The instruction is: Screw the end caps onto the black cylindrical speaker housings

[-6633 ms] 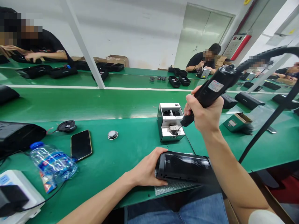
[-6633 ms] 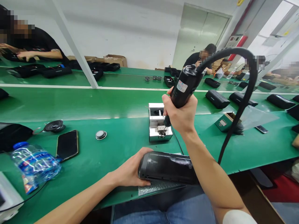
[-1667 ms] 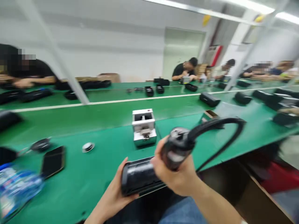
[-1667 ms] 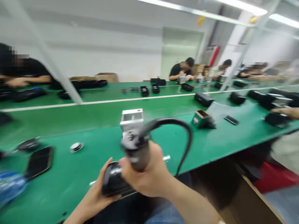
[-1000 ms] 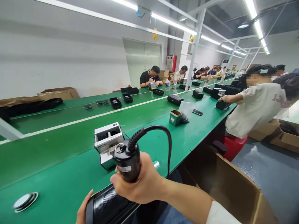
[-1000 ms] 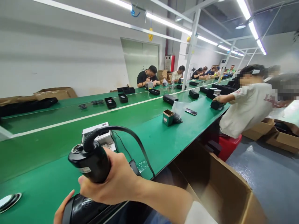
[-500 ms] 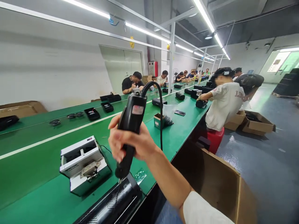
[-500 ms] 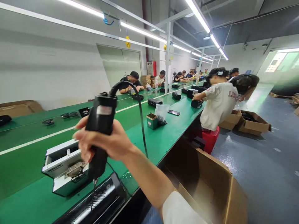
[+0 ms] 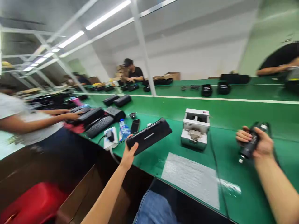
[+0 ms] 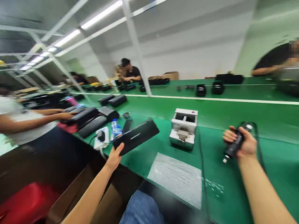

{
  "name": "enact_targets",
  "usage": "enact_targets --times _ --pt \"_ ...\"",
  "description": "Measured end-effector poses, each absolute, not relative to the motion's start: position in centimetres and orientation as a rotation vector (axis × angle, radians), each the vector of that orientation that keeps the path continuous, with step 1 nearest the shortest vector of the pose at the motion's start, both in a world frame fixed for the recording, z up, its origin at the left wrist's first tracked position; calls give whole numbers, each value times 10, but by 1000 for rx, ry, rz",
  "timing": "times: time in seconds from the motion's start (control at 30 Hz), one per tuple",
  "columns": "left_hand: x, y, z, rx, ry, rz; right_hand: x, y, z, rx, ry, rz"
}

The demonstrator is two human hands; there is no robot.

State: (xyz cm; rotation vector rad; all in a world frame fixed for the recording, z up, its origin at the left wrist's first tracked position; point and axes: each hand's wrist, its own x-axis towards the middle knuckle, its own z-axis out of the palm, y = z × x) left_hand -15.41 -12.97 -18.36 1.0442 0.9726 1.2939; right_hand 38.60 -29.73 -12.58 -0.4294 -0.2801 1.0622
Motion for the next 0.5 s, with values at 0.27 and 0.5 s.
enact_targets --times 0.27,0.5 --pt "-141 -113 -176 783 890 1415 388 -296 -155 -364 -191 1098" --pt "-132 -127 -155 368 668 957 395 -282 -182 -715 -329 877"
